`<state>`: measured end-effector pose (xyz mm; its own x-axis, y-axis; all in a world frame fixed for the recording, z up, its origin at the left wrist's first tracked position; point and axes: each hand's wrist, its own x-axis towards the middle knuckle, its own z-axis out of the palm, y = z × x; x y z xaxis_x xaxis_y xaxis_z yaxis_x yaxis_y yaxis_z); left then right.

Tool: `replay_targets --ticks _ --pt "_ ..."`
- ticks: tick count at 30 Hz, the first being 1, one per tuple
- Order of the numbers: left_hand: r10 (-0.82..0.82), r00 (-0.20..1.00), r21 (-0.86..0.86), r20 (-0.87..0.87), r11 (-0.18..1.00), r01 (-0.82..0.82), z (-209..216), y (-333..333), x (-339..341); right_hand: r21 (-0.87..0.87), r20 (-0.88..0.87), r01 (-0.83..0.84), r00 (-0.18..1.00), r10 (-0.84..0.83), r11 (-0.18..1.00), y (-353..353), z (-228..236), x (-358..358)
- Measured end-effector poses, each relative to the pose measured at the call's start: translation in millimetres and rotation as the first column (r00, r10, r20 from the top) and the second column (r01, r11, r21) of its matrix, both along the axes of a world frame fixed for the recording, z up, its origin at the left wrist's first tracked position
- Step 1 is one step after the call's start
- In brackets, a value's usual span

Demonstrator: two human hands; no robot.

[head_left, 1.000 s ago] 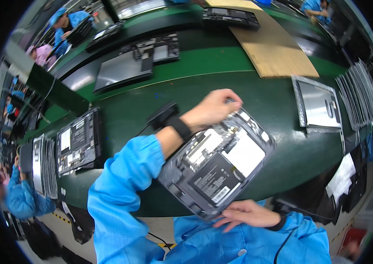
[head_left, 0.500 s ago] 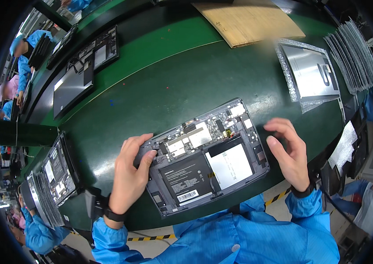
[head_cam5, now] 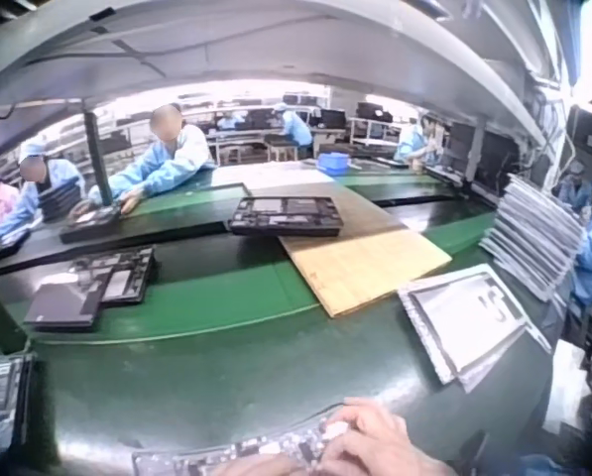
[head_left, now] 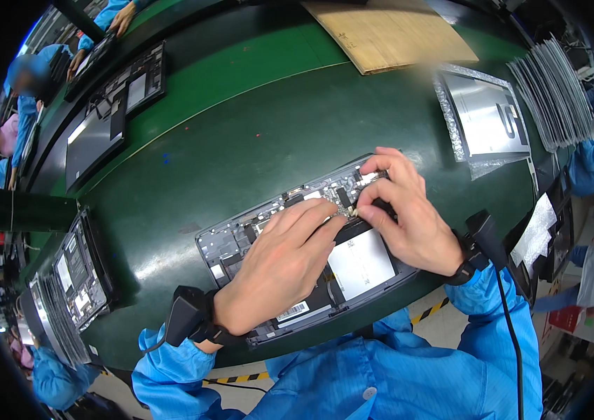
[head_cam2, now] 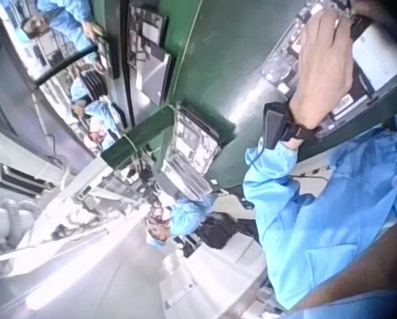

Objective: The person manually connects ribbon cables, a battery, and a circuit board inside a tablet chassis by hand, then applies a protective film.

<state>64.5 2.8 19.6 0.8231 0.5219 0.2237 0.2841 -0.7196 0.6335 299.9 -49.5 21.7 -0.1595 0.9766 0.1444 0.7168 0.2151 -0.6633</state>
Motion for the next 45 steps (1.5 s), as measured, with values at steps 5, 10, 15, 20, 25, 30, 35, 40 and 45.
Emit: replay_targets --ticks 5,10,15,20,25,30,35,40,45 --pt "-0.009 1.0 0.069 -0.028 0.998 0.01 1.4 0.4 8.0 0.016 0.064 0.025 0.998 -0.026 1.0 5.4 8.2 -0.1" --pt "0.006 0.994 0.222 -0.105 0.975 0.017 -0.4 0.4 14.7 0.042 0.127 -0.111 0.986 0.105 0.993 16.6 14.3 5.2" --pt "0.005 0.993 0.303 -0.122 0.952 0.032 -0.8 -0.7 20.5 0.037 0.134 -0.082 0.988 0.077 0.996 11.3 12.8 10.0" --pt "-0.064 0.995 0.3 -0.079 0.95 0.085 1.1 4.4 27.8 0.082 0.223 0.027 0.974 -0.045 0.996 -1.4 10.5 7.6" --pt "0.096 0.994 -0.052 0.059 0.994 -0.093 11.9 15.8 41.2 0.254 0.286 0.056 0.949 -0.131 0.965 -6.7 -4.3 -7.9" --pt "0.112 0.992 -0.057 0.058 0.992 -0.109 7.9 25.3 55.5 0.245 0.034 0.145 0.987 -0.158 0.959 -11.9 -23.6 -5.7" --pt "0.24 0.968 -0.185 0.072 0.957 -0.223 1.1 15.2 53.0 0.27 -0.139 0.172 0.981 -0.138 0.948 -13.4 -33.7 -7.3" --pt "0.168 0.976 -0.051 0.14 0.985 -0.162 -2.5 12.6 47.5 0.229 -0.221 0.118 0.973 -0.066 0.966 -4.7 -34.2 4.5" --pt "-0.014 1.0 0.285 -0.008 0.958 0.016 -5.6 3.8 30.3 0.148 0.035 0.15 0.987 -0.157 0.977 -9.6 -5.1 0.8"
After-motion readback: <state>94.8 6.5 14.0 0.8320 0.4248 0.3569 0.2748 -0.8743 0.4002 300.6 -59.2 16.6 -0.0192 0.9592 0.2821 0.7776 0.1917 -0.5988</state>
